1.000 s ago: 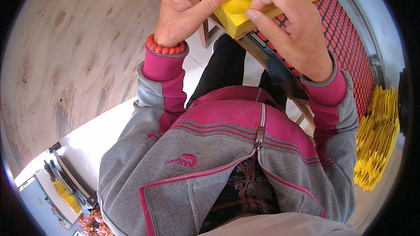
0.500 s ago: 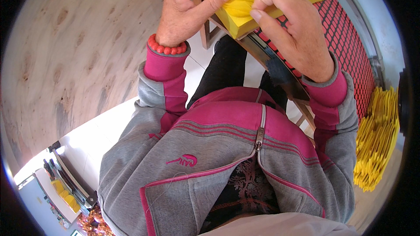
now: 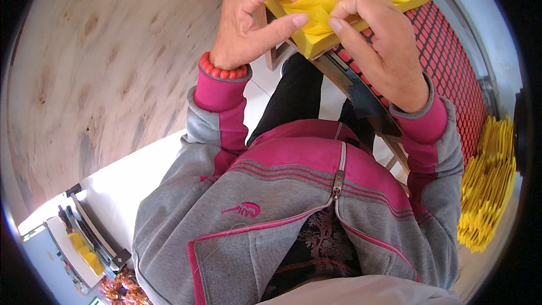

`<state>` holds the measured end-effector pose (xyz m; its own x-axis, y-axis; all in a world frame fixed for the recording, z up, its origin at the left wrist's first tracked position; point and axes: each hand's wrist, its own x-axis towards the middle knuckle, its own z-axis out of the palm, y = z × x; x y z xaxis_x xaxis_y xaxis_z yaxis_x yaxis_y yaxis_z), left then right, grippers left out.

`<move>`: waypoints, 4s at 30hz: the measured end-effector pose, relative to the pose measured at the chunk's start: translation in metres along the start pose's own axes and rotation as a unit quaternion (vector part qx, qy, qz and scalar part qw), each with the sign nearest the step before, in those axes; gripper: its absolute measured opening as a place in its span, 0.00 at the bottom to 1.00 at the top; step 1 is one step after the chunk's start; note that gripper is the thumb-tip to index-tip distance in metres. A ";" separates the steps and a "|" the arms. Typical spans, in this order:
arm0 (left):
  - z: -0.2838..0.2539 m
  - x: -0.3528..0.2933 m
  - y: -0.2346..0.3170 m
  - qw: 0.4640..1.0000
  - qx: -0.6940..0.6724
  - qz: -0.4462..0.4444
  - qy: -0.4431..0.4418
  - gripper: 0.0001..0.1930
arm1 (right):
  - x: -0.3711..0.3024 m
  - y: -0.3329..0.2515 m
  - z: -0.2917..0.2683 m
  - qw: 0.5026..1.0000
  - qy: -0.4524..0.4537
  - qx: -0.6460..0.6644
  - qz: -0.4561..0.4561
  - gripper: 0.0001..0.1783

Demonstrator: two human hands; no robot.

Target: The person folds yellow paper sheets by hand on a patterned table. They smooth each fold, stack the finished sheets, and continue folding additional sheets from a nearby pile.

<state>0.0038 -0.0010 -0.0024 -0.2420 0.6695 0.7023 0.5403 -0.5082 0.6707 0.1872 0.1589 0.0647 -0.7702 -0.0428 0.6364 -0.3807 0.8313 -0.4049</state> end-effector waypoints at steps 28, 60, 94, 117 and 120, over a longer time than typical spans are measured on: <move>0.008 0.006 0.016 0.932 0.342 0.115 0.043 0.10 | -0.258 0.008 0.031 0.928 -0.098 -0.237 0.271 0.14; 0.020 0.017 0.033 0.976 0.206 0.006 0.066 0.06 | -0.226 -0.009 0.018 0.926 -0.209 -0.127 0.287 0.11; 0.021 0.014 0.017 0.981 0.163 0.015 0.100 0.08 | 0.006 0.009 -0.008 0.987 0.118 -0.086 -0.068 0.10; -0.002 0.005 0.026 0.993 0.106 -0.036 -0.025 0.12 | 0.000 0.007 0.005 0.960 0.001 -0.175 -0.218 0.06; -0.003 0.007 0.028 0.992 0.108 -0.044 -0.042 0.12 | -0.001 0.005 0.003 0.962 -0.021 -0.173 -0.209 0.11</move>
<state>0.0145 -0.0119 0.0223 -0.2327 0.7543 0.6139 0.6824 -0.3232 0.6557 0.1847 0.1612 0.0595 -0.6101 -0.4295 0.6658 -0.4737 0.8714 0.1280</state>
